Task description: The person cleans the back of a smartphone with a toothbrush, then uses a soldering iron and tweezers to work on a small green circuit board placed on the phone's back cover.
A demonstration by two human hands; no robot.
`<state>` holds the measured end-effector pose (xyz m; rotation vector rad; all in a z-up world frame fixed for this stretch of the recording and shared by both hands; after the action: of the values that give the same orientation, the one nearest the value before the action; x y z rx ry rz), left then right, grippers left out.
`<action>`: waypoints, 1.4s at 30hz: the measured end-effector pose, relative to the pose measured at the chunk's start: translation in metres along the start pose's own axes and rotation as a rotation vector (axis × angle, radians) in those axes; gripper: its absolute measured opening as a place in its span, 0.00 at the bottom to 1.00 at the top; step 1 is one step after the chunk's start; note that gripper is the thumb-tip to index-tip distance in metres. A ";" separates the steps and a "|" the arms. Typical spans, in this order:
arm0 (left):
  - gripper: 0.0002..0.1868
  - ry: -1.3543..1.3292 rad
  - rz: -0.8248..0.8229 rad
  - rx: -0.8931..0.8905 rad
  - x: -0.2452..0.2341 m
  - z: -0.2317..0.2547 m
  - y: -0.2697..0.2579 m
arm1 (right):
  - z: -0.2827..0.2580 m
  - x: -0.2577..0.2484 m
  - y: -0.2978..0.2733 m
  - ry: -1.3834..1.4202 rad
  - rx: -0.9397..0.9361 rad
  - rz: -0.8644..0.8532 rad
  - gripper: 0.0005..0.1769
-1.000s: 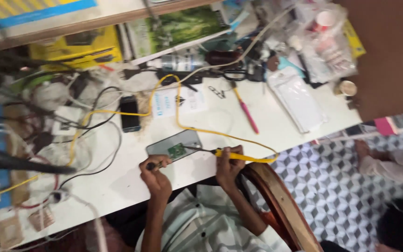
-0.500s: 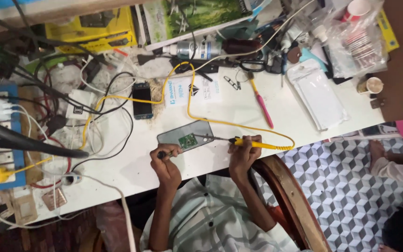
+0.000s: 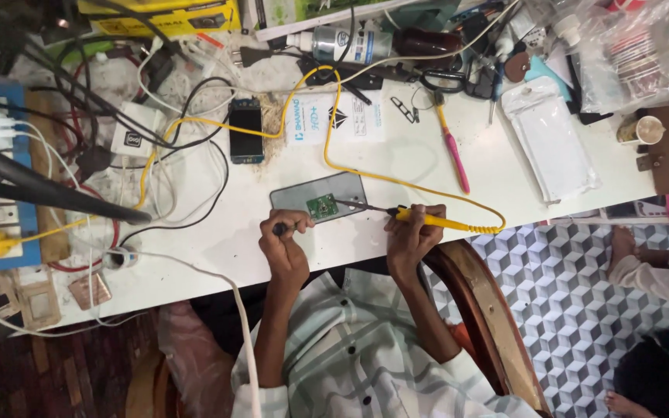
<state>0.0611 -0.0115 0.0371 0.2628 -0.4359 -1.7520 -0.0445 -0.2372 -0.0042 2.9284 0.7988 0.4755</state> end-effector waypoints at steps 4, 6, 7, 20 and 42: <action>0.08 -0.012 0.003 0.015 0.000 0.001 0.004 | -0.001 0.000 0.001 -0.035 -0.026 0.000 0.12; 0.08 -0.020 0.007 -0.005 -0.001 0.001 0.003 | -0.001 0.000 -0.001 -0.006 -0.011 0.003 0.12; 0.08 -0.024 0.007 -0.014 -0.002 0.000 0.002 | 0.000 0.000 -0.002 0.005 0.000 0.004 0.11; 0.13 0.015 0.002 0.022 0.001 0.007 0.004 | -0.027 0.009 -0.007 -0.228 -0.131 -0.086 0.13; 0.10 -0.055 0.024 -0.055 -0.002 -0.005 0.002 | 0.006 -0.010 0.004 0.133 0.156 0.079 0.13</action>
<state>0.0651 -0.0110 0.0327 0.1699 -0.4284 -1.7481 -0.0488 -0.2453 -0.0120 3.1088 0.7699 0.6485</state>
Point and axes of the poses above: each hand's wrist, its own y-axis towards the middle knuckle, its own x-axis out of the palm, z = x × y, the point moved 7 cm from there along y, towards the middle knuckle, and after that the axes turned 1 degree about z, right-handed, at the moved point
